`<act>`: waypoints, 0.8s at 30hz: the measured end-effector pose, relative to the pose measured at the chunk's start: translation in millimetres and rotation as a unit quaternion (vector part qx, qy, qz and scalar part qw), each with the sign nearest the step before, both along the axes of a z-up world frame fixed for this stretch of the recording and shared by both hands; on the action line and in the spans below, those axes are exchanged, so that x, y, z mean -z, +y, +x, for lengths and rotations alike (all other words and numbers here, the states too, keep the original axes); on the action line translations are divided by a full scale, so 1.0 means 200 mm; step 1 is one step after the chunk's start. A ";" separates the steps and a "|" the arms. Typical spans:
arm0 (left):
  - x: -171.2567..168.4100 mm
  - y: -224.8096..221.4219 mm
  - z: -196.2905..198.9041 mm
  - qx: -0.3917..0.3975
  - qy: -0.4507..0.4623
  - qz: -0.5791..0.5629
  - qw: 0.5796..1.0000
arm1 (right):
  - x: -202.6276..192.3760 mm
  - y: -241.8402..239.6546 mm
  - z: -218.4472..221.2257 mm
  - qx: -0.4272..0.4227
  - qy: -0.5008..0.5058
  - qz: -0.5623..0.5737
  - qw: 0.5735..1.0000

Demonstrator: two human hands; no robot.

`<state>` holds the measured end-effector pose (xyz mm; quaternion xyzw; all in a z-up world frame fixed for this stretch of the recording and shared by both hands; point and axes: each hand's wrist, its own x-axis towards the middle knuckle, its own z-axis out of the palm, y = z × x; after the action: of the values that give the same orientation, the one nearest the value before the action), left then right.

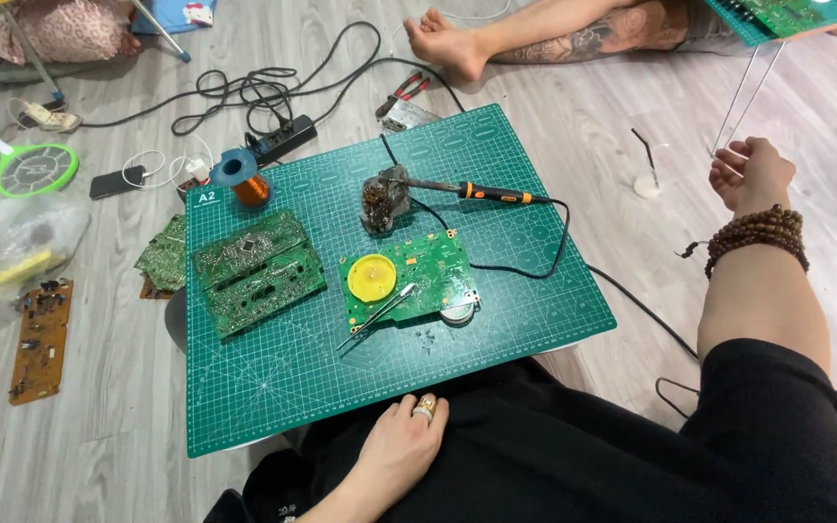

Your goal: Soldering electronic components onto a printed circuit board using a soldering iron and tweezers.

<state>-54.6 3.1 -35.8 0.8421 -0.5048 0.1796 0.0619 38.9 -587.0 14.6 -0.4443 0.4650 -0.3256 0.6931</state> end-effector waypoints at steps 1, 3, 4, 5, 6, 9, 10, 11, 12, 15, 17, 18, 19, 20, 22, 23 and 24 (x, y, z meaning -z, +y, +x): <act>-0.01 0.00 0.03 0.033 0.002 0.018 0.999 | 0.00 -0.01 0.00 0.005 0.003 0.004 1.000; -0.03 0.02 0.03 0.047 0.001 0.028 0.999 | 0.00 0.00 0.00 0.005 0.005 0.001 1.000; -0.04 0.03 0.02 0.060 0.001 0.038 0.997 | 0.00 0.01 0.00 0.004 0.007 -0.002 1.000; -0.05 0.04 0.00 0.061 0.001 0.038 0.997 | -0.01 0.01 0.00 0.005 0.007 -0.002 1.000; -0.05 0.05 -0.03 0.085 0.024 0.026 0.996 | -0.01 0.01 -0.01 0.011 0.009 0.003 1.000; -0.05 0.06 -0.05 0.100 0.100 -0.003 0.990 | -0.01 0.02 -0.02 0.012 0.015 0.004 1.000; -0.05 0.07 -0.04 0.092 0.148 -0.019 0.985 | -0.02 0.03 -0.02 0.010 0.015 0.001 1.000; -0.11 0.07 -0.02 0.093 0.147 -0.019 0.985 | -0.01 0.02 -0.02 0.010 0.014 0.001 1.000; -0.17 0.07 0.01 0.098 0.245 -0.038 0.964 | 0.01 0.01 -0.02 0.012 0.012 0.006 1.000; -0.21 0.07 0.02 0.097 0.341 -0.068 0.933 | 0.03 -0.01 -0.02 0.028 -0.037 0.020 0.999; -0.23 0.07 0.01 0.088 0.340 -0.080 0.933 | 0.00 0.02 -0.02 0.041 -0.086 0.031 0.995; -0.26 0.07 0.01 0.078 0.320 -0.118 0.937 | -0.03 0.06 -0.02 0.066 -0.125 0.050 0.989; -0.29 0.07 -0.01 0.067 0.301 -0.157 0.938 | -0.05 0.09 -0.03 0.091 -0.161 0.069 0.980; -0.31 0.08 -0.01 0.067 0.302 -0.156 0.938 | -0.07 0.12 -0.05 0.092 -0.160 0.069 0.980; -0.35 0.10 -0.01 0.071 0.228 -0.194 0.951 | -0.10 0.17 -0.05 0.138 -0.260 0.090 0.952; -0.35 0.11 0.00 0.069 0.230 -0.195 0.951 | -0.09 0.17 -0.05 0.137 -0.258 0.090 0.952; -0.35 0.12 0.00 0.055 0.228 -0.194 0.953 | -0.08 0.17 -0.05 0.155 -0.283 0.079 0.943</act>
<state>-54.8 27.9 34.4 0.8030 -0.4785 0.0741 0.3475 28.8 -552.3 30.3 -0.2004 0.3373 -0.5038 0.7695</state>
